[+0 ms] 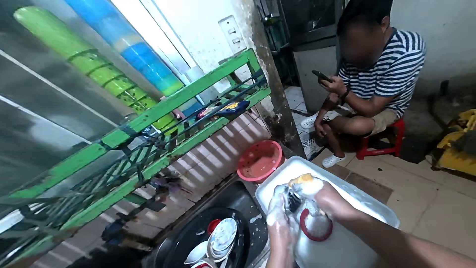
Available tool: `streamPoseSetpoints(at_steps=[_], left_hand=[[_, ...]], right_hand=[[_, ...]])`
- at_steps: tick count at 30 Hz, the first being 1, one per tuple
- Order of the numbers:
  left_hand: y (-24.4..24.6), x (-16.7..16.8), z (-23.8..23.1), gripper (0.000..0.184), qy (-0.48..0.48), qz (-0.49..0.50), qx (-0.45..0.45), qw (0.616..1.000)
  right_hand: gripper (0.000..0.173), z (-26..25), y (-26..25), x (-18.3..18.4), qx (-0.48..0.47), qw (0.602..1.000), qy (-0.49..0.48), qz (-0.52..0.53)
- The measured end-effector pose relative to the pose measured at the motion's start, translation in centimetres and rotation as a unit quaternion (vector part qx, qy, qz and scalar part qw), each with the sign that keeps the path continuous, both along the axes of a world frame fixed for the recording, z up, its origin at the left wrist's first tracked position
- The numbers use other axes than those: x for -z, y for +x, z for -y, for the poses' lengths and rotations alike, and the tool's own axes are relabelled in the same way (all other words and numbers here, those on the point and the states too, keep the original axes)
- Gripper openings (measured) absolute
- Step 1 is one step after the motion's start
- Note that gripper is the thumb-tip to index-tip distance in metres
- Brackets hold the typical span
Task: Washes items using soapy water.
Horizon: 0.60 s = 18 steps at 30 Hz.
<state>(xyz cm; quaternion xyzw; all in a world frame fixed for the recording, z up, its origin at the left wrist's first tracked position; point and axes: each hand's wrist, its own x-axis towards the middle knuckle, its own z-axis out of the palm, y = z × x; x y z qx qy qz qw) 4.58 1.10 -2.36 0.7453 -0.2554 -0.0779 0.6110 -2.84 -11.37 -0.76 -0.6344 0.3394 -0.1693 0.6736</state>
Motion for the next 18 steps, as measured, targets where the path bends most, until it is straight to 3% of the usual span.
streamPoseSetpoints(at_steps=[1,3,9,12,16,18], left_hand=[[-0.3,-0.4,0.4,0.028,-0.062,-0.112,0.0,0.992],[0.2,-1.0,0.5,0.027,-0.121,-0.221,-0.009,0.968],[1.0,-2.0,-0.4,0.027,-0.149,-0.267,0.01,0.952],[1.3,-1.7,-0.6,0.026,-0.086,-0.194,0.035,0.977],[1.7,-2.4,-1.0,0.023,-0.096,-0.269,0.016,0.958],[1.7,-2.0,-1.2,0.023,-0.1,-0.28,0.022,0.955]], right_hand=[[0.029,-0.2,-0.3,-0.3,-0.025,0.998,-0.064,-0.015],[0.034,-0.2,-0.9,-0.3,-0.091,0.98,-0.175,-0.006],[0.027,2.4,-2.0,-1.6,-0.156,0.948,-0.278,-0.015],[0.026,1.2,-1.9,-1.5,-0.159,0.932,-0.324,0.015],[0.019,1.0,-2.8,-0.5,-0.258,0.838,-0.473,0.078],[0.017,2.6,-3.0,-0.4,-0.247,0.846,-0.465,0.085]])
